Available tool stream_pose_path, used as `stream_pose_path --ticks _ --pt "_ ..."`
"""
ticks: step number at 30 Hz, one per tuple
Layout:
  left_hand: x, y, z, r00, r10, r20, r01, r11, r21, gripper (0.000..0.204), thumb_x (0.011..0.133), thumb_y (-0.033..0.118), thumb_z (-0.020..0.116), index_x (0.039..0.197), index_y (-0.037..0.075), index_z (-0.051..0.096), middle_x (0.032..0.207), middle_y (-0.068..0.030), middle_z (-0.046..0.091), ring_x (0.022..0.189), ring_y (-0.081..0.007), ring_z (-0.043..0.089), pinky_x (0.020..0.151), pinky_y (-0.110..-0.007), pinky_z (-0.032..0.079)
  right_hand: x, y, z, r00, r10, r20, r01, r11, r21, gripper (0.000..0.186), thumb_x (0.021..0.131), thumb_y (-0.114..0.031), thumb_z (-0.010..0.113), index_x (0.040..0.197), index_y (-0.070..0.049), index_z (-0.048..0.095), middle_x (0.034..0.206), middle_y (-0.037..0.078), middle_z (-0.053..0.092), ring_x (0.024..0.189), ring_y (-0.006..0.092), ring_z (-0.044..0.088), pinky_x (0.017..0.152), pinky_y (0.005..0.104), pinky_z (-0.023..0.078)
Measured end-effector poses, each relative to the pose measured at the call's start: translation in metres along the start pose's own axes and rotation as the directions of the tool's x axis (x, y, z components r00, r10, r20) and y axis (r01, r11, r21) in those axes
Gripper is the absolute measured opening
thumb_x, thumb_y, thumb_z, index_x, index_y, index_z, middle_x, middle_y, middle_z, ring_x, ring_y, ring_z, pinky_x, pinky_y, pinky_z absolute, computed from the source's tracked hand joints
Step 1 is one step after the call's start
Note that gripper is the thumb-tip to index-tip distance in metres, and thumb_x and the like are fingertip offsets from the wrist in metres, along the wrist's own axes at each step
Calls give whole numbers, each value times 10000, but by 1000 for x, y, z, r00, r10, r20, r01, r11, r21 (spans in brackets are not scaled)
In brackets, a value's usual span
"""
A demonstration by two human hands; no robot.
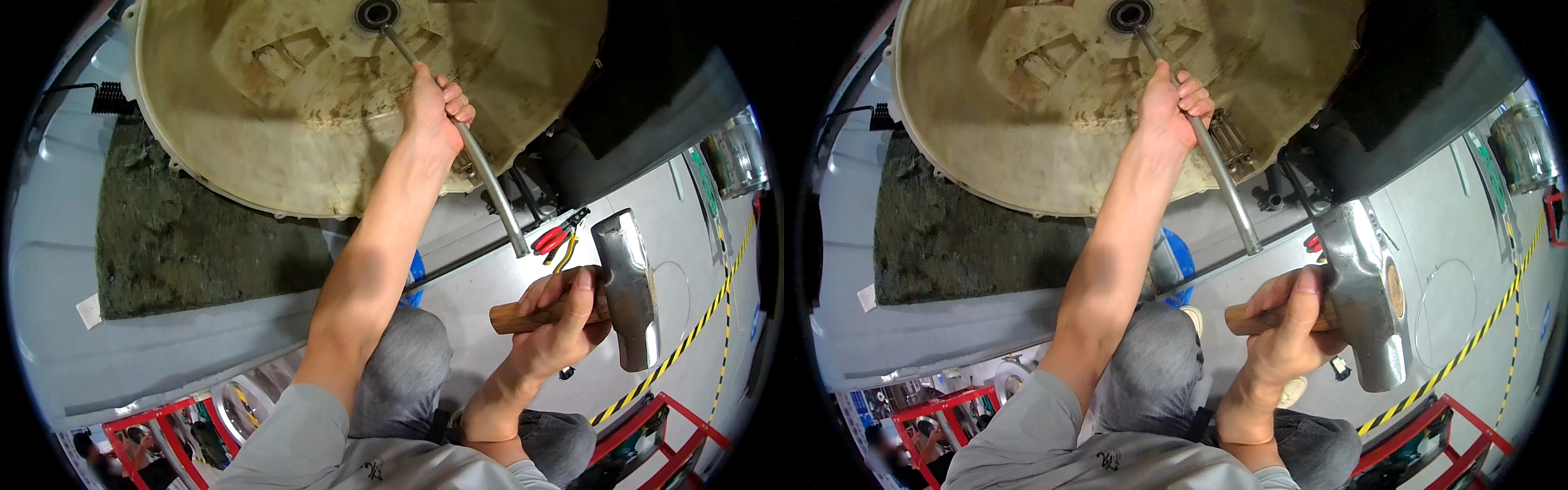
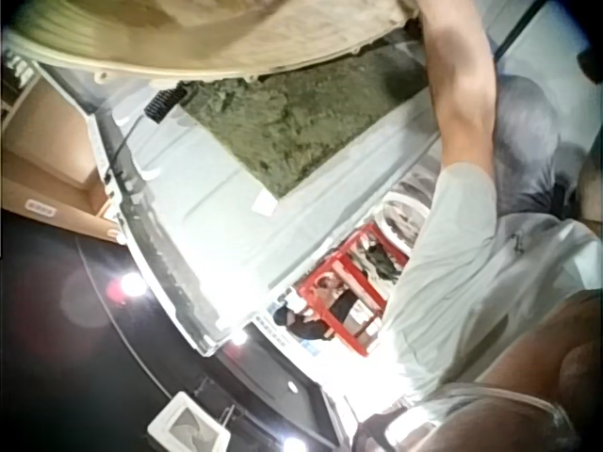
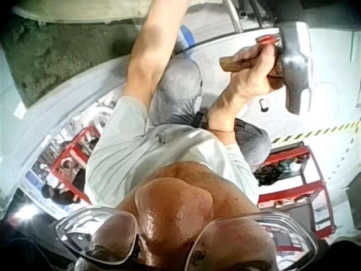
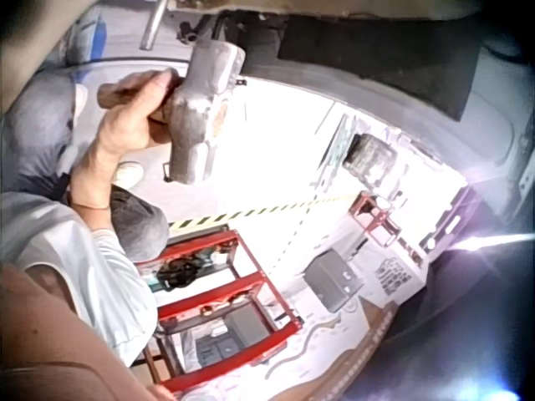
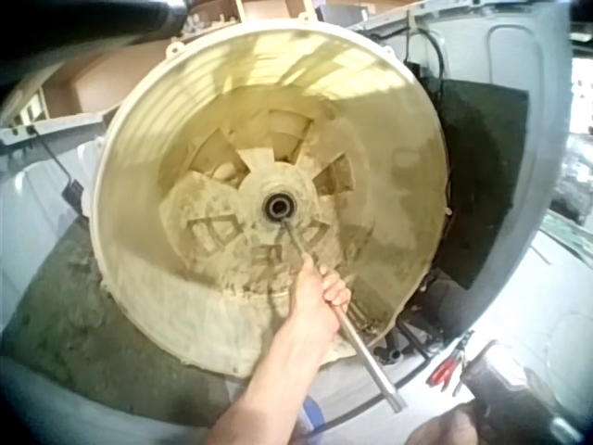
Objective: The person hits a metal rod inserted into a washing machine tub with a hammer to loosen or remove a part.
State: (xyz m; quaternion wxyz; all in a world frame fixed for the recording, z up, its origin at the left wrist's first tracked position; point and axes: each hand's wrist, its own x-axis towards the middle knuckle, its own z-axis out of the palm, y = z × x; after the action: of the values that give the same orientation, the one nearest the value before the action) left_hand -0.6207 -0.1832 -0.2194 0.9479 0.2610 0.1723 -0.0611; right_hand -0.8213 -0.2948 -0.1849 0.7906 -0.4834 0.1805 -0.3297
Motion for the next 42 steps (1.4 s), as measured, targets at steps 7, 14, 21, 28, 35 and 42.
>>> stream_pose_path --ticks 7,14,21,28,35,42 --pt "2 7 4 1000 -25 0 25 999 -38 398 883 443 264 692 101 334 446 34 258 345 -76 233 321 -203 212 0 4 -5 999 13 30 -13 1000 3 141 791 -110 516 784 21 465 505 51 396 349 109 361 300 227 320" --pt "5 9 -5 984 -60 169 69 997 -47 449 885 446 230 640 83 328 453 21 273 339 -86 247 311 -209 234 2 6 -7 995 91 51 -90 996 -17 123 773 -64 537 814 22 460 538 60 431 390 108 402 316 232 348" --pt "0 15 -17 951 -152 269 173 983 -57 453 887 441 213 639 81 331 450 17 280 330 -77 236 305 -198 230 -11 25 -35 943 315 105 -321 946 46 85 738 23 570 820 28 549 631 45 557 517 87 521 467 191 414" --pt "-1 1 -19 982 -117 148 106 991 79 443 895 401 210 620 73 324 463 1 288 320 -87 221 286 -198 218 -2 43 -65 924 373 84 -380 920 98 216 736 -14 582 949 19 569 936 101 581 844 169 554 744 261 425" --pt "-1 1 -32 990 -115 84 106 989 108 423 898 377 215 636 63 327 462 -5 278 312 -86 218 274 -194 218 10 53 -79 913 405 41 -407 910 74 209 738 -27 577 943 14 563 901 101 574 806 170 546 717 266 419" --pt "-8 4 -18 991 -96 89 85 990 115 420 897 371 225 639 58 332 473 -6 283 314 -84 226 278 -195 228 14 57 -83 911 409 51 -413 906 90 191 744 -27 569 930 16 553 859 92 565 756 155 533 673 255 412"
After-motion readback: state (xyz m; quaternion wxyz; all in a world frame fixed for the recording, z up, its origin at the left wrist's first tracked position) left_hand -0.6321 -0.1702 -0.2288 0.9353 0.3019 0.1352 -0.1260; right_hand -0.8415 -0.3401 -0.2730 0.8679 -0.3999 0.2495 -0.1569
